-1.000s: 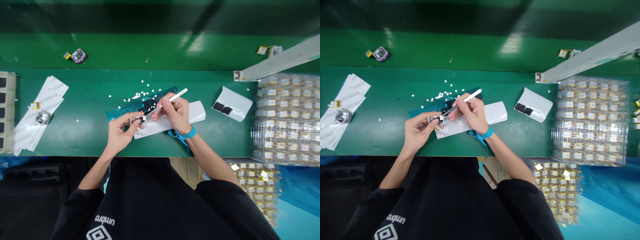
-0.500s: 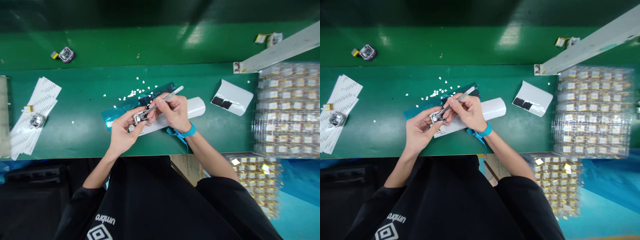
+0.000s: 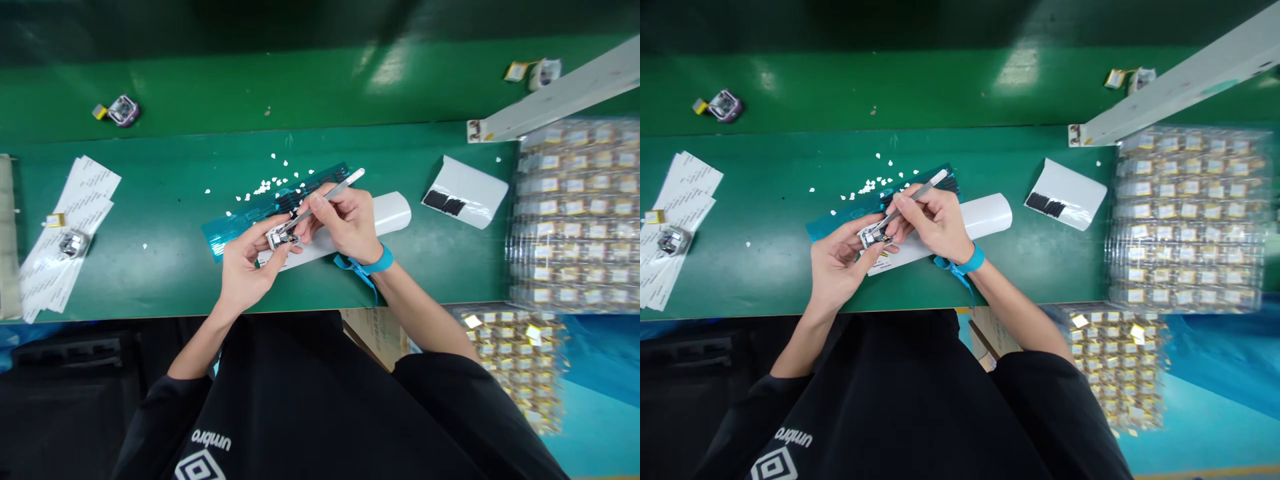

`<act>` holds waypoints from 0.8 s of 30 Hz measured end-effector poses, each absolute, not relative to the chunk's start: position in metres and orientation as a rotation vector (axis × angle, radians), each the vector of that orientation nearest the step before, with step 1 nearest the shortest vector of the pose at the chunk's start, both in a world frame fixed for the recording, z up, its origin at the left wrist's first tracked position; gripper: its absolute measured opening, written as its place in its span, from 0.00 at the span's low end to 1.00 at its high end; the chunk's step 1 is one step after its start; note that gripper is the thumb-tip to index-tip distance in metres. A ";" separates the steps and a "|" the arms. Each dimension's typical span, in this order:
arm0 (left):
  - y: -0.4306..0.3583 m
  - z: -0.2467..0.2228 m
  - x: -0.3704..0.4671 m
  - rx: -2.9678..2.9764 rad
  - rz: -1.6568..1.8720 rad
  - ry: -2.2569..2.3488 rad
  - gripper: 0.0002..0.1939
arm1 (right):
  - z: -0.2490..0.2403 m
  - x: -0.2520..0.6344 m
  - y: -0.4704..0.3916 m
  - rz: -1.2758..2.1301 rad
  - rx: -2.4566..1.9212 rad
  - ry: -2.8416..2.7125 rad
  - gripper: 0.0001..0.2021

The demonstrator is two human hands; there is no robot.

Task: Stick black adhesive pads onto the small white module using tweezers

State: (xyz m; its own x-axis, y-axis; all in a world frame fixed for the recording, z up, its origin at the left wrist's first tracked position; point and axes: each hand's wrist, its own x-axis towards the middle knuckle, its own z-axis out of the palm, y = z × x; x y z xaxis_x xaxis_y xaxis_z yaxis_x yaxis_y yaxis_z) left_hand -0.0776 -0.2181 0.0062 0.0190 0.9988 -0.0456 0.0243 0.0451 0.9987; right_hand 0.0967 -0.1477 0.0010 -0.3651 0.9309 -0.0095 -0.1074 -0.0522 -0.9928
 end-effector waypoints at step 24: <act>-0.218 0.013 -0.075 1.076 1.198 1.197 0.14 | 0.000 0.098 -0.146 1.635 -0.782 -1.326 0.16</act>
State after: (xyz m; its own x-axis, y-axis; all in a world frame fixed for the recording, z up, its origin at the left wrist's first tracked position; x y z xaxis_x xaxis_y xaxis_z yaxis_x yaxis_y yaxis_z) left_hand -0.0749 -0.2183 0.0132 -0.0129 0.9963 -0.0855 -0.0869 0.0841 0.9927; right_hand 0.0975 -0.1458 -0.0001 -0.4278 0.9026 0.0492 -0.2342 -0.0581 -0.9705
